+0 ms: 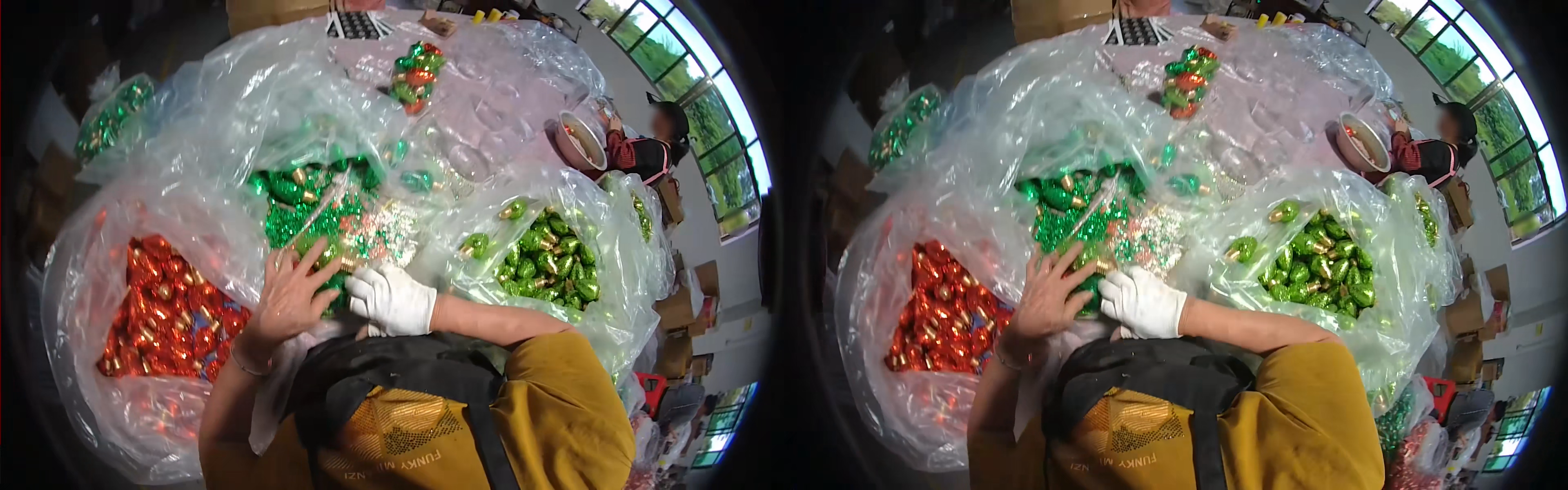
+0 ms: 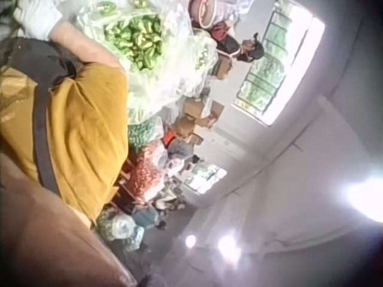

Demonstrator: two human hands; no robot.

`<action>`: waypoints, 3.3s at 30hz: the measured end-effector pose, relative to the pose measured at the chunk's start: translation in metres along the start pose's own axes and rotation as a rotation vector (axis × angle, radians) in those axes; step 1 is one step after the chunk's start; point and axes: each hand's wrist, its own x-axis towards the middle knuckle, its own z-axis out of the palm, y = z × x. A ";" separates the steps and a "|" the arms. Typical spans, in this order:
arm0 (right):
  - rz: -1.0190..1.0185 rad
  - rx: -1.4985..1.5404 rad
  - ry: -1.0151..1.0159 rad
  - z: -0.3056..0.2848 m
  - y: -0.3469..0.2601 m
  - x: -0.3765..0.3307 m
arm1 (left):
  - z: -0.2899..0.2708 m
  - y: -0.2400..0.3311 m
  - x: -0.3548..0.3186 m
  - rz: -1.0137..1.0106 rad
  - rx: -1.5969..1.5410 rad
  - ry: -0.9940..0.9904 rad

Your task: Sort and pack small festive ornaments into plastic bags on the floor.

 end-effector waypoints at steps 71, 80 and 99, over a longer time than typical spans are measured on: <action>0.914 0.031 0.063 0.012 0.357 -0.027 | -0.042 0.023 -0.217 -0.687 0.103 0.672; 0.805 -0.304 -0.024 0.010 0.351 -0.090 | -0.053 0.005 -0.249 -1.014 0.013 0.752; 0.257 0.377 -0.061 -0.010 0.018 0.020 | 0.013 -0.172 -0.221 -0.980 0.337 0.705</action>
